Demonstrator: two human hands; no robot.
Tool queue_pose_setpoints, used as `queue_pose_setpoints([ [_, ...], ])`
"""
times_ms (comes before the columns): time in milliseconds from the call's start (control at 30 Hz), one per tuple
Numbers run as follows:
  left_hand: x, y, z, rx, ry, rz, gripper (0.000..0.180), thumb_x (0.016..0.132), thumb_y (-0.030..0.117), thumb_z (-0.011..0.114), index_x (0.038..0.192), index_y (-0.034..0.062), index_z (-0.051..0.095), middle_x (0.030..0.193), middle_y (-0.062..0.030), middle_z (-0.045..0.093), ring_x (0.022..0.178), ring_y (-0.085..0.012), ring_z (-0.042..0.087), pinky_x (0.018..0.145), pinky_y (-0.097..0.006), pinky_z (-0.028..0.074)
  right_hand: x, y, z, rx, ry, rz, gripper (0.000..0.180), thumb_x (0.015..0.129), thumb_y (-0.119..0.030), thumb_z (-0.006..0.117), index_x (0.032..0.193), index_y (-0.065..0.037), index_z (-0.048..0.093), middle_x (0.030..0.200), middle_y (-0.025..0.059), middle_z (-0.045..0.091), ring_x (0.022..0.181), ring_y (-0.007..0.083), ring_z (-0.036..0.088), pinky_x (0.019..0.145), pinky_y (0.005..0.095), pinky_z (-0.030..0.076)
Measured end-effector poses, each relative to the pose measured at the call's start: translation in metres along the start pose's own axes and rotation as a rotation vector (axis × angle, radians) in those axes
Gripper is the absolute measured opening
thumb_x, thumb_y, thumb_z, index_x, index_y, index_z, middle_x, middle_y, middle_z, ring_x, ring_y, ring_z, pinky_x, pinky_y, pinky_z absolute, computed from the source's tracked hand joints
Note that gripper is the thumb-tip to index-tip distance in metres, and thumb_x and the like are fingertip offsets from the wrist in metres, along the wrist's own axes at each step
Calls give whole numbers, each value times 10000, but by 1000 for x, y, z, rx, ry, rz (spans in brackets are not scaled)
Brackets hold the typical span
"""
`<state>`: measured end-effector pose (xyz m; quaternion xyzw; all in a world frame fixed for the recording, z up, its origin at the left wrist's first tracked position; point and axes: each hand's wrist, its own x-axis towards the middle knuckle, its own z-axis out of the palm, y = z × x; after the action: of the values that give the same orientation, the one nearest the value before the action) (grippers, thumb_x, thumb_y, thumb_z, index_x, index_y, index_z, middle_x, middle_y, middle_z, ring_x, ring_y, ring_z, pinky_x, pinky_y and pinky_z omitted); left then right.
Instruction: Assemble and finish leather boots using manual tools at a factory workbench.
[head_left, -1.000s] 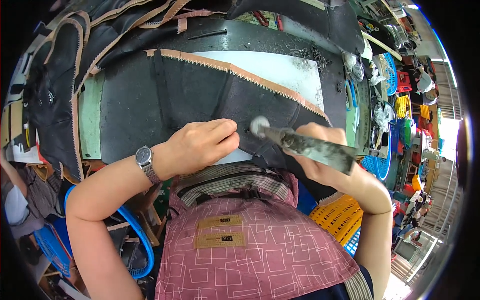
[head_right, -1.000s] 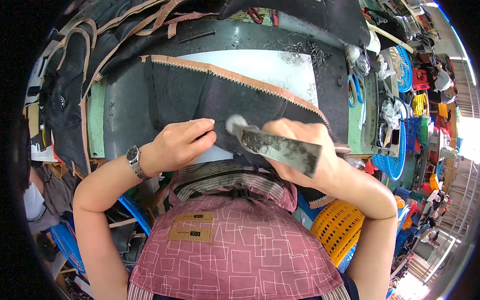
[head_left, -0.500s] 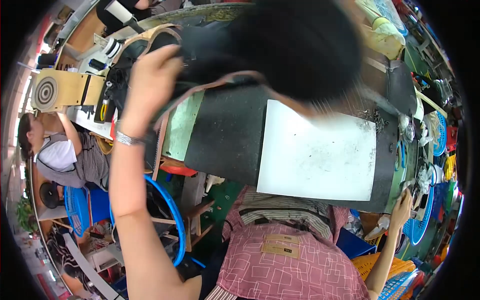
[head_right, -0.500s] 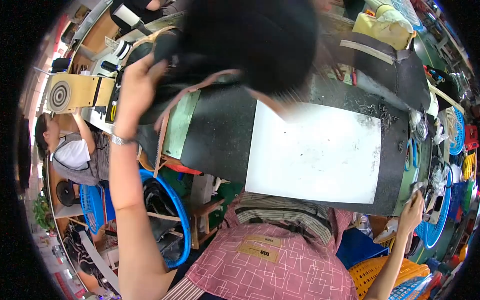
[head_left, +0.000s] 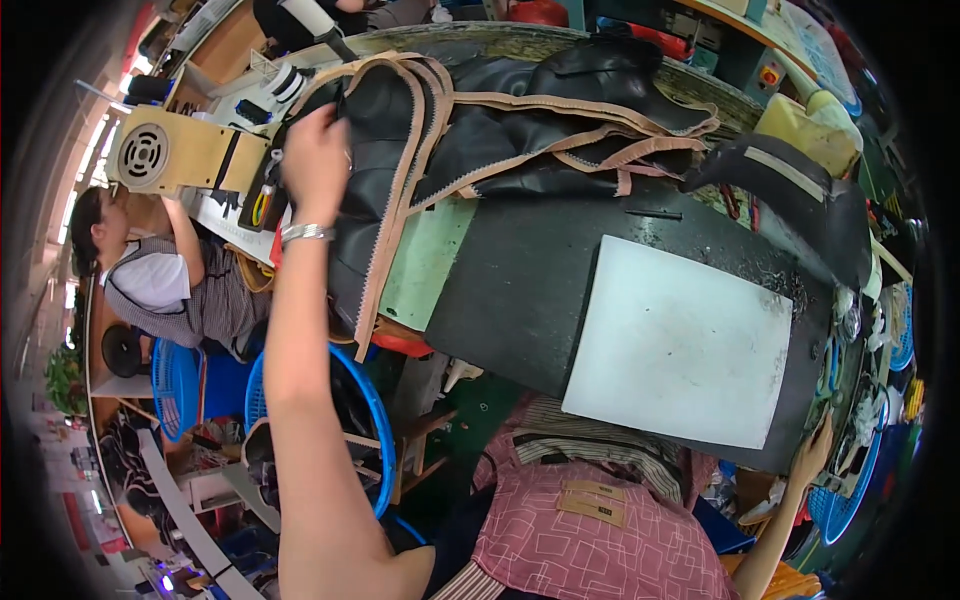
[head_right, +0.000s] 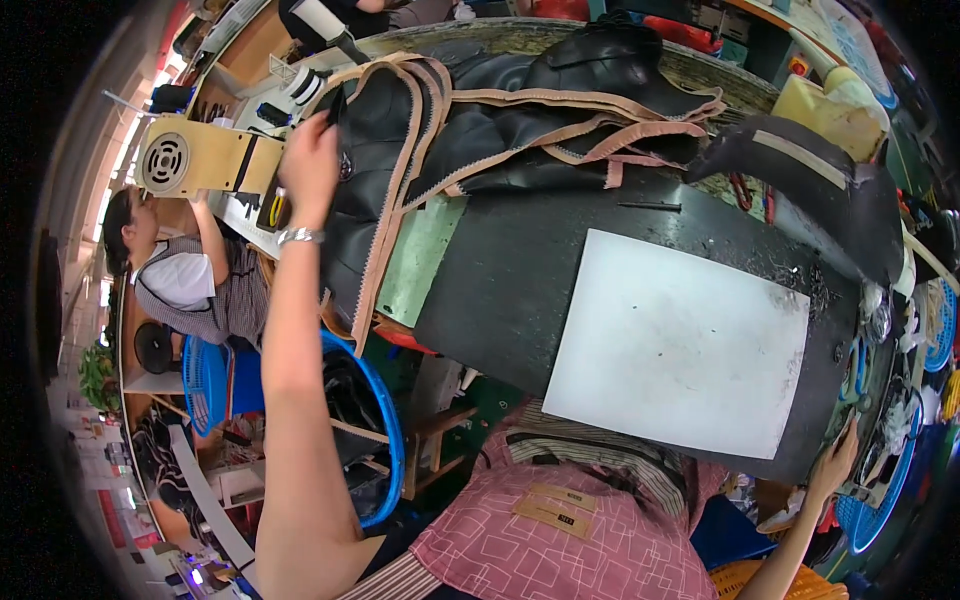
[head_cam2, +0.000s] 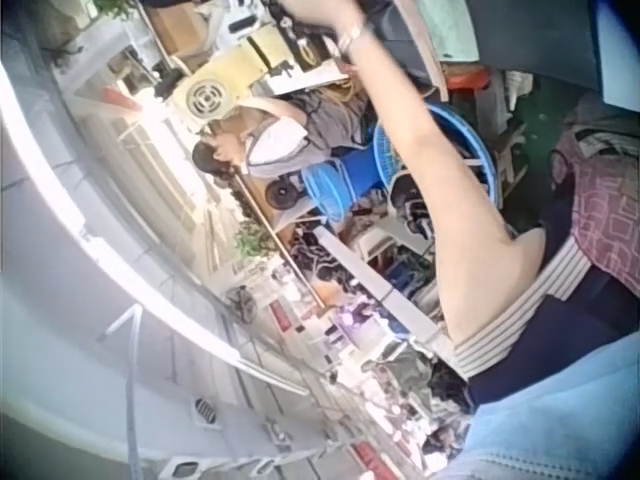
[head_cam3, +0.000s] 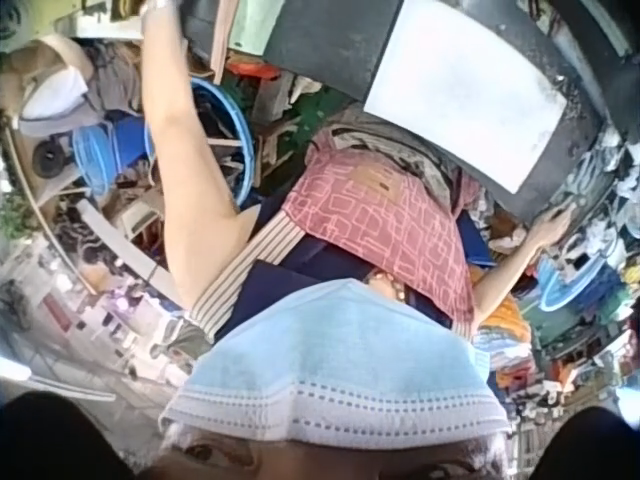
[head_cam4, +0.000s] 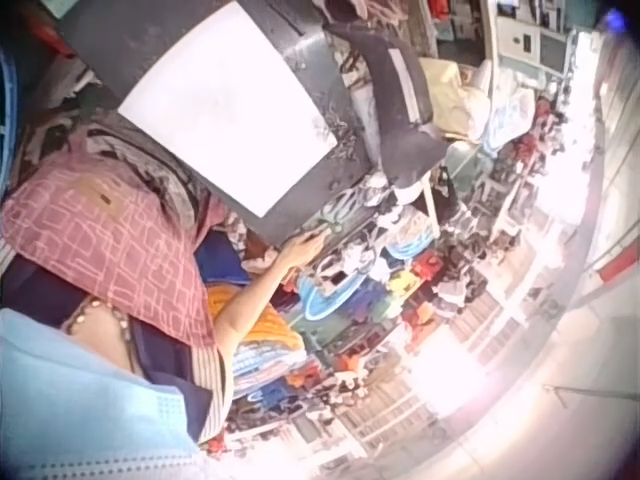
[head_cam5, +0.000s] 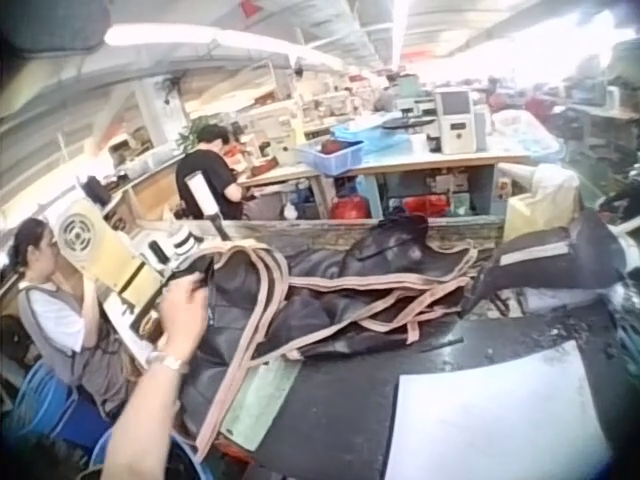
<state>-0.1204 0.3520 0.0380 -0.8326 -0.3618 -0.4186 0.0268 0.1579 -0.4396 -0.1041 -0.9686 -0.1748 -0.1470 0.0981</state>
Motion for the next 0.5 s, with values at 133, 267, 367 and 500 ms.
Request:
queue_pose_setpoints([
  [133,-15,162,63,-564,-233,442,359,804,282,659,1083,58,634,1056,-115,650,979,-274,612,850,-363,481,1,0,-5,-9,1,35,480,857,8,438,1334,-54,439,1281,175,509,1172,355,479,981,387,371],
  [267,-28,220,139,-525,-644,424,541,746,332,686,1202,71,559,1185,-204,545,1090,-399,488,943,-441,427,10,-33,-20,14,-79,205,386,865,-116,531,1240,-28,533,1173,168,597,1047,318,583,883,353,443],
  [367,-23,225,163,-206,-645,662,321,750,234,666,1051,124,646,1025,-92,622,976,-320,553,830,-413,483,-3,-38,-41,230,123,265,313,894,-159,587,1151,19,590,1093,160,648,953,250,629,826,335,475],
  [500,-10,219,167,-361,-540,714,157,751,215,609,855,132,692,858,-74,654,847,-286,630,726,-417,516,-3,-66,-60,382,335,169,237,891,-95,588,1072,57,612,1028,111,655,918,191,601,839,308,458],
])
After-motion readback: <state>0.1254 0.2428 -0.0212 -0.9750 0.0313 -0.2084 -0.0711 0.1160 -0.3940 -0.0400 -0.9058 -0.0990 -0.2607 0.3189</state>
